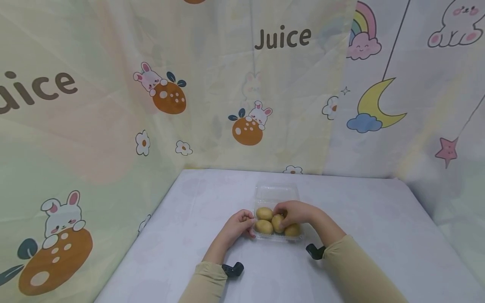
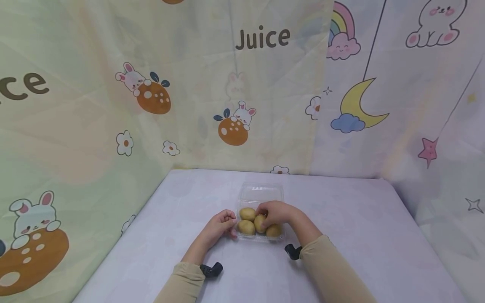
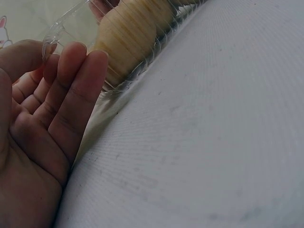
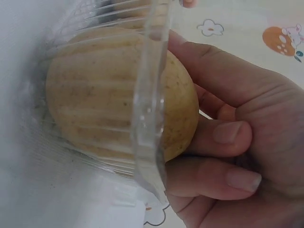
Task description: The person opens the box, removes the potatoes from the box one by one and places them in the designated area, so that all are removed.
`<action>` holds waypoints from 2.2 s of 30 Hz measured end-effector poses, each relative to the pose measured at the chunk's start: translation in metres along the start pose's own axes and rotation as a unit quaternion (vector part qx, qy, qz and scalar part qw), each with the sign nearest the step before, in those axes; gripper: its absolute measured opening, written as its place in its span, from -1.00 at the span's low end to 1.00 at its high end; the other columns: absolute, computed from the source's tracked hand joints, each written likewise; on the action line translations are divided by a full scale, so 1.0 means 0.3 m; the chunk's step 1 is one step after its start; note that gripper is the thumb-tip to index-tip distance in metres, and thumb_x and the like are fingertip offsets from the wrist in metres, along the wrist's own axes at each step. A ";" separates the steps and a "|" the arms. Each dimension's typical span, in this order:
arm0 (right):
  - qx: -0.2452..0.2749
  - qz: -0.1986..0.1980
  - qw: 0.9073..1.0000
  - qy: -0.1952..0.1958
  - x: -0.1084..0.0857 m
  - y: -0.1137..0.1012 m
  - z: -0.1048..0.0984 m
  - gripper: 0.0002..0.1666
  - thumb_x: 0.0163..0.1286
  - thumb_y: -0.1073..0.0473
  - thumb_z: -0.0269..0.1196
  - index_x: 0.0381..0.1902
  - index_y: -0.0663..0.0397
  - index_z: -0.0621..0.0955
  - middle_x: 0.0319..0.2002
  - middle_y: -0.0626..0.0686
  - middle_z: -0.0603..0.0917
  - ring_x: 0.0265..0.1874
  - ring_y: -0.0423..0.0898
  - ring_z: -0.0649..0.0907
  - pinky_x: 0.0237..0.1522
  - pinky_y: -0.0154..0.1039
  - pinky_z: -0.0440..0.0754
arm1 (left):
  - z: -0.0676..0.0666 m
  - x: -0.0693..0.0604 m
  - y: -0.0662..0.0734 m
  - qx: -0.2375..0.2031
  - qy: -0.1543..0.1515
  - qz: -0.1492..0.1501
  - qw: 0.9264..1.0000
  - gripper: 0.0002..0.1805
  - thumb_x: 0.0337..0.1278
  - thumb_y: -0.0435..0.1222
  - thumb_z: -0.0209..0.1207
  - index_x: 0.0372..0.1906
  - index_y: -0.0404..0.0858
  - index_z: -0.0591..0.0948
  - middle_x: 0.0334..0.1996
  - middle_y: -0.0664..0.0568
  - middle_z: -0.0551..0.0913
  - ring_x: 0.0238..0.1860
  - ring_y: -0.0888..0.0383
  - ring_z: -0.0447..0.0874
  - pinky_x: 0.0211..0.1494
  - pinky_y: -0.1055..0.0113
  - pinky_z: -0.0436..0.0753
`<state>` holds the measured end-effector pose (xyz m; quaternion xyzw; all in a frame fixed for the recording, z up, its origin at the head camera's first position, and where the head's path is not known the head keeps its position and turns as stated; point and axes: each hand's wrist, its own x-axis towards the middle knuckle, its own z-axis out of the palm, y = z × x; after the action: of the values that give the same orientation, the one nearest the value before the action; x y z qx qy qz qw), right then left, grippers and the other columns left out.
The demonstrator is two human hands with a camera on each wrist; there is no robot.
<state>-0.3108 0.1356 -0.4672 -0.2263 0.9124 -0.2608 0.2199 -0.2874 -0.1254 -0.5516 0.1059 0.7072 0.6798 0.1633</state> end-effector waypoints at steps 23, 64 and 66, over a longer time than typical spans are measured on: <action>0.028 -0.024 0.998 0.045 -0.041 0.061 -0.020 -0.31 0.14 -0.16 0.46 0.25 -0.26 0.57 0.17 -0.11 0.61 0.07 -0.08 0.56 0.08 0.01 0.59 | 0.000 0.002 -0.003 -0.008 -0.001 0.002 1.000 -0.74 0.25 -0.20 0.26 -0.13 -0.25 0.48 -0.54 0.07 0.61 -0.51 0.15 0.69 -0.29 0.20 0.75; 0.222 0.102 0.945 0.217 -0.210 0.492 0.020 -0.10 0.10 -0.35 0.41 0.37 -0.29 0.42 0.23 0.12 0.47 -0.35 -0.06 0.55 -0.39 -0.23 0.55 | 0.001 0.003 -0.008 0.001 0.004 0.008 1.000 -0.74 0.26 -0.17 0.25 -0.12 -0.23 0.50 -0.53 0.06 0.61 -0.50 0.14 0.68 -0.28 0.17 0.75; 0.219 0.107 0.945 0.218 -0.207 0.494 0.020 -0.10 0.10 -0.36 0.40 0.37 -0.30 0.42 0.20 0.12 0.49 -0.40 -0.08 0.53 -0.42 -0.24 0.54 | 0.000 0.003 -0.006 0.000 0.004 0.008 1.000 -0.75 0.26 -0.18 0.25 -0.13 -0.23 0.49 -0.53 0.06 0.61 -0.50 0.14 0.68 -0.28 0.17 0.75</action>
<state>-0.3020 0.2789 -0.5396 -0.0108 0.8774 -0.4718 0.0861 -0.2881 -0.1251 -0.5535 0.1089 0.7070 0.6814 0.1547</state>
